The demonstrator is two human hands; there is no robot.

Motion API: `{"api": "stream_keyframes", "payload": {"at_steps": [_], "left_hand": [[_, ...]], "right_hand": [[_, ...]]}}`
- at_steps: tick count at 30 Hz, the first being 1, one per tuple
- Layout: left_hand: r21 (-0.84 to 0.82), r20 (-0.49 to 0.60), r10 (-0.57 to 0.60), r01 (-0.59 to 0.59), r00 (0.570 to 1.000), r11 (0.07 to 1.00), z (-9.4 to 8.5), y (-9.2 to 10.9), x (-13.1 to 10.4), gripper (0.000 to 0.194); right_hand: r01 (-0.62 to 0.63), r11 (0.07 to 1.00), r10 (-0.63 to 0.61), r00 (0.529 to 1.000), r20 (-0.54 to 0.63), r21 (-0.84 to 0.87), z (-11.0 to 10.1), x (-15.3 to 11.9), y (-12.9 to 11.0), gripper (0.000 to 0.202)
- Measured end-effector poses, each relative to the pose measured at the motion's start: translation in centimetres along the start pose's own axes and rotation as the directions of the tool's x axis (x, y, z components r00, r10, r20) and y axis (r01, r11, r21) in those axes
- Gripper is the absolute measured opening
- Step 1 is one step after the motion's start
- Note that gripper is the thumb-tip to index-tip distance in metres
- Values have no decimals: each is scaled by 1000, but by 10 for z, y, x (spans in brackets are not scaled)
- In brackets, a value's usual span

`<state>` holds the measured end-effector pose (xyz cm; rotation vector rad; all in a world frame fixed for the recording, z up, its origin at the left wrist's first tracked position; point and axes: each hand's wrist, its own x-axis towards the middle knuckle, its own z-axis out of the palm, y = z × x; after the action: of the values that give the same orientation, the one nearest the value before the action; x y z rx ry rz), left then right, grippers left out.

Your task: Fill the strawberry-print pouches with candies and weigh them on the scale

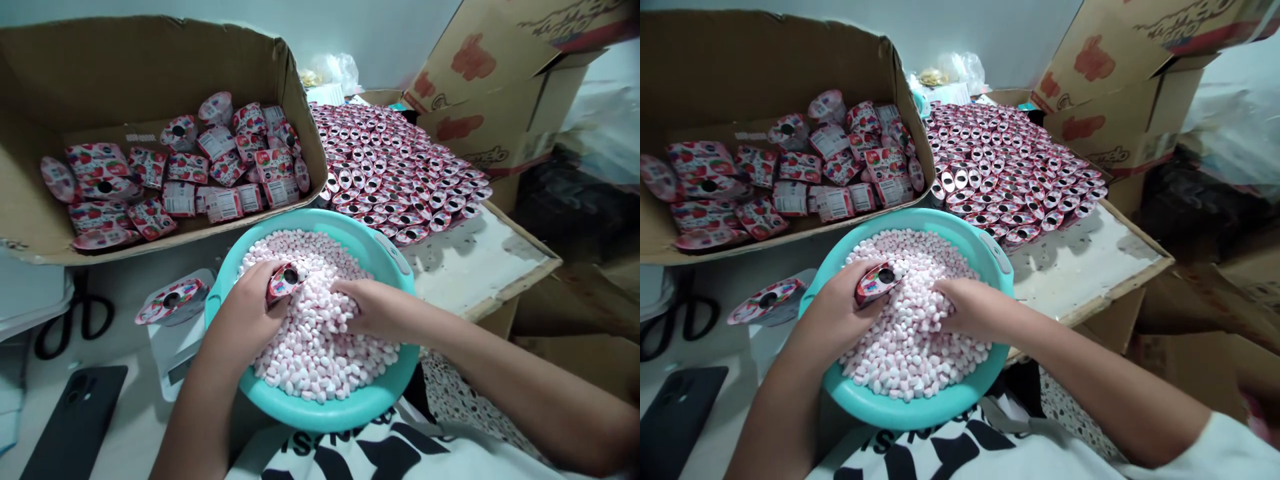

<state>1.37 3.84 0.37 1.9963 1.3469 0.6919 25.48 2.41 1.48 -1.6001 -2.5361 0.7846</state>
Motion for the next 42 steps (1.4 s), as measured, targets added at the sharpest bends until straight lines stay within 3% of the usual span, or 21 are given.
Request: {"api": "stream_keyframes", "payload": {"at_steps": [3, 7, 10, 16, 20, 23, 26, 28, 33, 35, 38, 42], "left_hand": [[-3, 9, 19, -19, 1000, 1000, 0, 1, -1, 39], [-17, 38, 26, -25, 999, 1000, -2, 1, -1, 45], [-35, 51, 7, -6, 999, 999, -2, 1, 0, 46], [-69, 47, 37, -34, 998, 997, -3, 4, 0, 51], [-65, 39, 45, -42, 998, 997, -3, 5, 1, 49], [-60, 20, 60, -58, 998, 996, -3, 5, 0, 48], [-67, 25, 67, -65, 997, 996, -3, 6, 0, 42], [-61, 21, 76, -74, 997, 995, -4, 6, 0, 38], [-27, 5, 179, -179, 984, 984, -3, 5, -1, 48], [-17, 8, 178, -178, 984, 984, -3, 5, -1, 49], [-15, 15, 151, -151, 988, 988, -2, 5, -1, 47], [15, 1, 136, -136, 991, 991, -2, 5, -2, 47]], "right_hand": [[-63, 997, 60, 994, 90, 34, -19, 16, -12, 10], [22, 1000, -23, 997, -68, -5, -43, 38, -40, 18], [97, 995, -99, 990, -103, -18, -47, 46, -56, 12], [114, 991, -98, 972, -213, 65, -28, 28, -38, 26], [250, 967, -226, 933, -279, 51, -6, 14, -24, 53], [332, 943, -323, 905, -278, -13, 3, 8, -23, 43], [377, 925, -366, 867, -339, -34, 2, 5, -21, 17], [387, 921, -372, 840, -394, -45, -1, 5, -22, 11], [395, 907, -419, 825, -378, -143, 1, 8, -27, 38], [402, 900, -437, 825, -359, -172, 4, 7, -25, 29], [359, 918, -396, 817, -419, -169, 7, 7, -21, 18], [361, 911, -412, 804, -428, -199, 7, 11, -19, 30]]}}
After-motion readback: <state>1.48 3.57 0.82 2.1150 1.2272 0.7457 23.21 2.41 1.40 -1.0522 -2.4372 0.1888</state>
